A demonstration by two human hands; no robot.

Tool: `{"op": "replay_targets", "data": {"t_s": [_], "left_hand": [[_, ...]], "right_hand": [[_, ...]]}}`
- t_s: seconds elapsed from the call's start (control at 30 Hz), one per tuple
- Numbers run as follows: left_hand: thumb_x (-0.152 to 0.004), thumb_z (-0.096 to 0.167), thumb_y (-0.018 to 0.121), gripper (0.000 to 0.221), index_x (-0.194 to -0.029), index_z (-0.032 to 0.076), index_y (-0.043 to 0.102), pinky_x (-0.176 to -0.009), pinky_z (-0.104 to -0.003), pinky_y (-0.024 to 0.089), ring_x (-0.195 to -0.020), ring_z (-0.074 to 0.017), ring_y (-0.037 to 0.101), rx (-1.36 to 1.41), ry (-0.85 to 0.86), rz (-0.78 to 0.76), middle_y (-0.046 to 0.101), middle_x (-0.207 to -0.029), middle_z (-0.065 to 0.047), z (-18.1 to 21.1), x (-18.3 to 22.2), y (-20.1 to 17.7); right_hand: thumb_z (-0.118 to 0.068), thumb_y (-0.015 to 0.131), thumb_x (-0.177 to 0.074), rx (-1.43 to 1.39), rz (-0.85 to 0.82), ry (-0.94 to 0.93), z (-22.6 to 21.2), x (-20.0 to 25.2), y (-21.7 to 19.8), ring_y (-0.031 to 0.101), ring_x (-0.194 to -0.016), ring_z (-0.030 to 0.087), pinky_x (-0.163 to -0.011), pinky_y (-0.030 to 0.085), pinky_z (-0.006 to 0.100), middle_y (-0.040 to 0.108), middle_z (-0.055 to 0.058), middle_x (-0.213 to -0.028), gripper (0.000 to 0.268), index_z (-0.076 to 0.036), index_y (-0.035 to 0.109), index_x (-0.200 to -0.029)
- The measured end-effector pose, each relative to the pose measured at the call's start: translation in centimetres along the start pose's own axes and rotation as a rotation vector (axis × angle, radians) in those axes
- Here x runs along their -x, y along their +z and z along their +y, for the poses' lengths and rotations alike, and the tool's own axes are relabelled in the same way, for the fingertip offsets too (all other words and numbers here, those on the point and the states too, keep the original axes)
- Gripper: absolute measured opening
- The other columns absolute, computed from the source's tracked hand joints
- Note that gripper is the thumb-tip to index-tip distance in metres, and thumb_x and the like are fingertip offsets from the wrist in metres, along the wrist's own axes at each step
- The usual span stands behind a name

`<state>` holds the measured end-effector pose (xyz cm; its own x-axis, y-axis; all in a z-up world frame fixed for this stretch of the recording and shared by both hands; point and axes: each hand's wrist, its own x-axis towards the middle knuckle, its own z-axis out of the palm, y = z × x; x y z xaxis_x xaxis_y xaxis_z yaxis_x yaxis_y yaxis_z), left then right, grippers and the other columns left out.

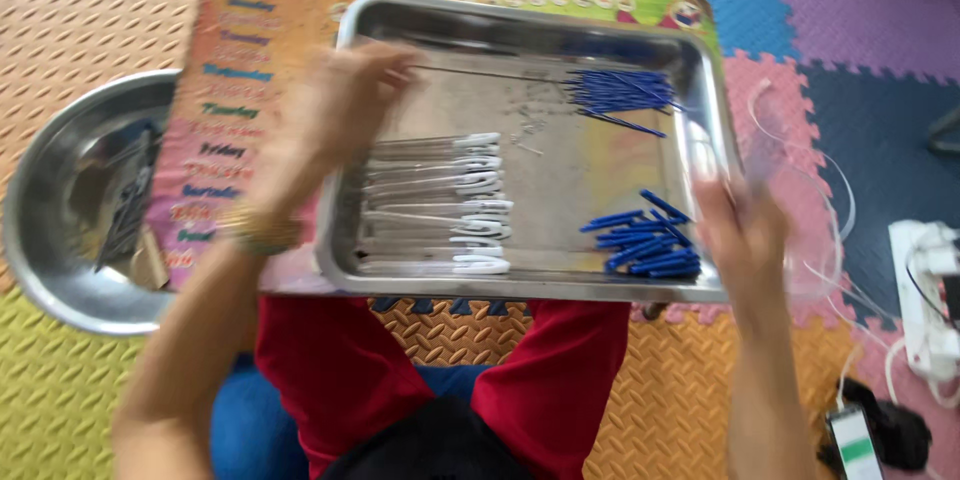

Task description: The person assembles pens by inserting blue ink cartridges into white pen bodies, placing components on a metal tray and sorting them while sitting on a floor mat.

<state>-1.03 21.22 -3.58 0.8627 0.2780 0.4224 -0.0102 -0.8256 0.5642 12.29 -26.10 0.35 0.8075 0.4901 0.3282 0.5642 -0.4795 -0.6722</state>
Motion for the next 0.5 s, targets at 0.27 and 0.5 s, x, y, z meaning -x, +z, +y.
{"op": "replay_targets", "data": {"t_s": [0.27, 0.5], "left_hand": [[-0.121, -0.02, 0.065, 0.027, -0.148, -0.025, 0.069, -0.098, -0.051, 0.062, -0.116, -0.0458, 0.071, -0.423, -0.135, 0.531, 0.074, -0.132, -0.038, -19.3, 22.6, -17.5], [-0.111, 0.051, 0.066, 0.047, -0.139, 0.013, 0.065, -0.063, -0.049, 0.058, -0.087, -0.039, 0.069, -1.027, -0.692, 0.199, 0.066, -0.108, -0.017, -36.0, 35.5, -3.7]], "right_hand": [[-0.051, 0.046, -0.116, -0.229, 0.18, 0.04, 16.8, 26.3, 5.3, 0.042, -0.049, 0.008, -0.052, 0.029, 0.026, 0.053, -0.003, -0.062, 0.055, -0.018, 0.062, -0.074], [-0.057, 0.062, -0.104, 0.2, 0.033, 1.014, 17.3, 33.0, 14.9, 0.069, -0.055, 0.034, -0.062, 0.051, 0.046, 0.067, 0.018, -0.052, 0.071, -0.002, 0.074, -0.062]]}}
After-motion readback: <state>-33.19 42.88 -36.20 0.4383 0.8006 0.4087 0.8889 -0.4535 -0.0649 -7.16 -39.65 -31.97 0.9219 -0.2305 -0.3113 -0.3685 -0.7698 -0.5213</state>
